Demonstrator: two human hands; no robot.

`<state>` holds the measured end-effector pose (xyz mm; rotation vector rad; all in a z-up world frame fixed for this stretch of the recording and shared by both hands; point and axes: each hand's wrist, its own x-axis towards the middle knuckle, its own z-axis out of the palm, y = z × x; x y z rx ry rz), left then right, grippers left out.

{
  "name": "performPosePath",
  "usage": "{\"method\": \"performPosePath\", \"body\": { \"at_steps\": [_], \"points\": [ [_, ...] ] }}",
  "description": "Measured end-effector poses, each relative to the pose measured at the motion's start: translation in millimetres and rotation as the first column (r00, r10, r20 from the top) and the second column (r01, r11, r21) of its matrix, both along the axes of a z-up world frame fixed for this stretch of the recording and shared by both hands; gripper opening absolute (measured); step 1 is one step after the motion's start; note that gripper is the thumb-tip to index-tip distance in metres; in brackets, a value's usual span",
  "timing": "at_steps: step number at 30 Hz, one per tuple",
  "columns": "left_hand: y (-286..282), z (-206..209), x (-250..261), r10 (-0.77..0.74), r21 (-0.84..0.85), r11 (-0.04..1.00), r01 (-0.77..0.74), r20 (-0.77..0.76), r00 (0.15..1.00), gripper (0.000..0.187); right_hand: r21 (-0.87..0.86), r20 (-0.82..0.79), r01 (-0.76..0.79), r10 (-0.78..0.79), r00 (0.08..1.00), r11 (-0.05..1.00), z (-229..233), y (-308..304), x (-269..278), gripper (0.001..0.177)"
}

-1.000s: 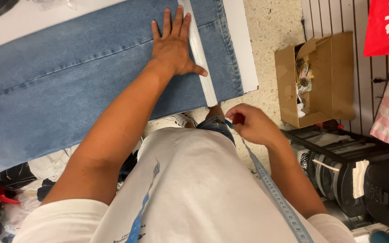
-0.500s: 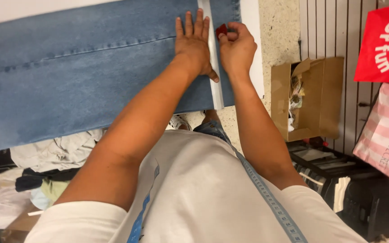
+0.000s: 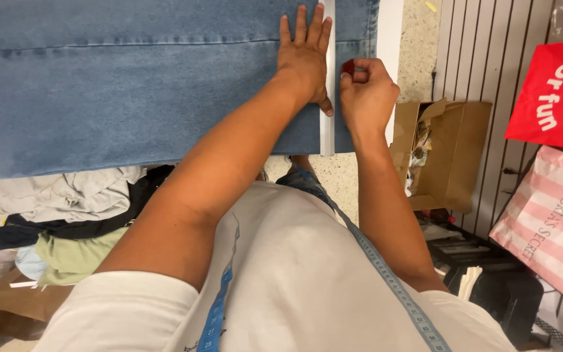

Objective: Measuring a pair of blue jeans with a flexible measuring tape on a work table

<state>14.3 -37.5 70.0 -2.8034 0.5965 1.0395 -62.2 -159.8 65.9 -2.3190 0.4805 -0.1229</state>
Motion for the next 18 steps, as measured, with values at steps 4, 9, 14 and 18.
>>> {"method": "performPosePath", "body": {
  "at_steps": [4,9,14,18],
  "points": [
    [-3.4,5.1,0.9,-0.002,0.001,1.000,0.002,-0.003,1.000,0.166,-0.064,0.086,-0.060,0.065,0.994,0.996,-26.4,-6.5,-2.7,0.017],
    [-2.0,14.2,-0.1,-0.016,0.033,0.999,0.017,-0.022,1.000,0.163,-0.031,0.083,-0.055,0.057,0.995,0.998,-29.9,-2.4,-13.7,0.018],
    [-2.5,0.9,0.0,-0.012,0.004,1.000,0.011,0.027,1.000,0.163,-0.143,-0.026,-0.138,0.136,0.990,0.980,-33.4,-12.6,-33.2,0.012],
    [-4.5,-5.6,-0.3,0.003,-0.042,0.999,0.000,0.051,0.999,0.164,0.004,-0.306,0.021,-0.019,0.952,1.000,37.7,-20.6,-65.7,0.028]
  ]
}}
